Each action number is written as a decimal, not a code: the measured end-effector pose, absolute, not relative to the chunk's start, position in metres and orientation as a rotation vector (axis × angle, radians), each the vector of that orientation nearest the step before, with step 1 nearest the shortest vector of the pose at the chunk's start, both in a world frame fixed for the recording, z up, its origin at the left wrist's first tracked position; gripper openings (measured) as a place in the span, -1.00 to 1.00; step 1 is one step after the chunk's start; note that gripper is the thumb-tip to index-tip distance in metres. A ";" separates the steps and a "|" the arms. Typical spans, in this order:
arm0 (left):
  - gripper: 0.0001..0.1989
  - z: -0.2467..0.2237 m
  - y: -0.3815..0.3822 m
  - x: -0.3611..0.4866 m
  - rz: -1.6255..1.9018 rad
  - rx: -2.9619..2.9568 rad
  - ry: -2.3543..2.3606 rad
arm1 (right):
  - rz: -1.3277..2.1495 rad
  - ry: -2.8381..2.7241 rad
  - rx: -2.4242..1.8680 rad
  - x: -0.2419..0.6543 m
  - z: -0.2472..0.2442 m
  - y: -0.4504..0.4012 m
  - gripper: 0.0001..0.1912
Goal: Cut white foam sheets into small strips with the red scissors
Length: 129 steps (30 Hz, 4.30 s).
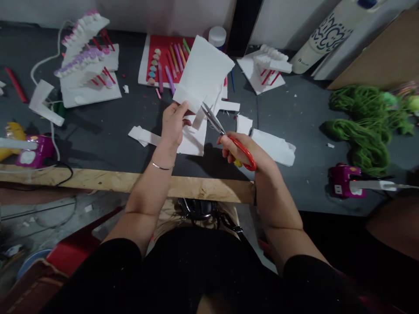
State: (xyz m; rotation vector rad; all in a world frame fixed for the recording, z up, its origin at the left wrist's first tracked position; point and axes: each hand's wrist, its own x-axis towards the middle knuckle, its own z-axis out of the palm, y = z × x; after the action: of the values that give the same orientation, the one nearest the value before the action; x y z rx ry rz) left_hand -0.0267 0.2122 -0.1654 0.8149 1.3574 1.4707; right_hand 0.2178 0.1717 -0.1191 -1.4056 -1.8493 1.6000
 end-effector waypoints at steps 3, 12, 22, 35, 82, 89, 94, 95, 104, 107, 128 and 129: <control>-0.57 -0.165 0.211 -0.026 1.471 0.849 1.380 | 1.613 -1.846 -1.407 0.216 -0.118 0.171 -0.31; -0.58 -0.170 0.214 -0.024 1.595 0.855 1.331 | 1.828 -1.705 -1.412 0.210 -0.107 0.169 -0.20; -0.69 -0.163 0.214 -0.033 1.460 0.655 1.231 | 1.794 -1.793 -1.352 0.212 -0.104 0.167 -0.22; -0.63 -0.154 0.212 -0.029 1.439 0.691 1.321 | 1.738 -1.864 -1.401 0.204 -0.105 0.168 -0.32; -0.79 -0.144 0.207 -0.028 1.588 0.631 1.315 | 1.871 -1.827 -1.315 0.225 -0.100 0.171 -0.25; -0.74 -0.145 0.204 -0.022 1.505 0.674 1.309 | 1.735 -1.917 -1.300 0.230 -0.097 0.173 -0.18; -0.78 -0.144 0.200 -0.017 1.398 0.751 1.265 | 1.647 -1.919 -1.327 0.224 -0.102 0.171 -0.24; -0.76 -0.144 0.199 -0.016 1.381 0.747 1.265 | 1.629 -1.916 -1.327 0.222 -0.104 0.171 -0.26; -0.65 -0.139 0.194 -0.013 1.310 0.714 1.287 | 1.513 -2.019 -1.339 0.217 -0.105 0.172 -0.30; -0.61 -0.139 0.193 -0.011 1.305 0.702 1.287 | 1.473 -2.069 -1.332 0.219 -0.102 0.171 -0.29; -0.64 -0.139 0.192 -0.010 1.256 0.820 1.208 | 1.243 -2.093 -1.483 0.207 -0.104 0.171 -0.27; -0.64 -0.140 0.192 -0.011 1.246 0.844 1.211 | 1.221 -2.091 -1.490 0.206 -0.104 0.171 -0.26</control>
State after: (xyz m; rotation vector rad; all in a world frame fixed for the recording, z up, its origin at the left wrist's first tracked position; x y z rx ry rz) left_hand -0.0109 0.1925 -0.1397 0.8444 1.2110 1.2461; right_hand 0.2063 0.1710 -0.1043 -1.4902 -2.0913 1.2212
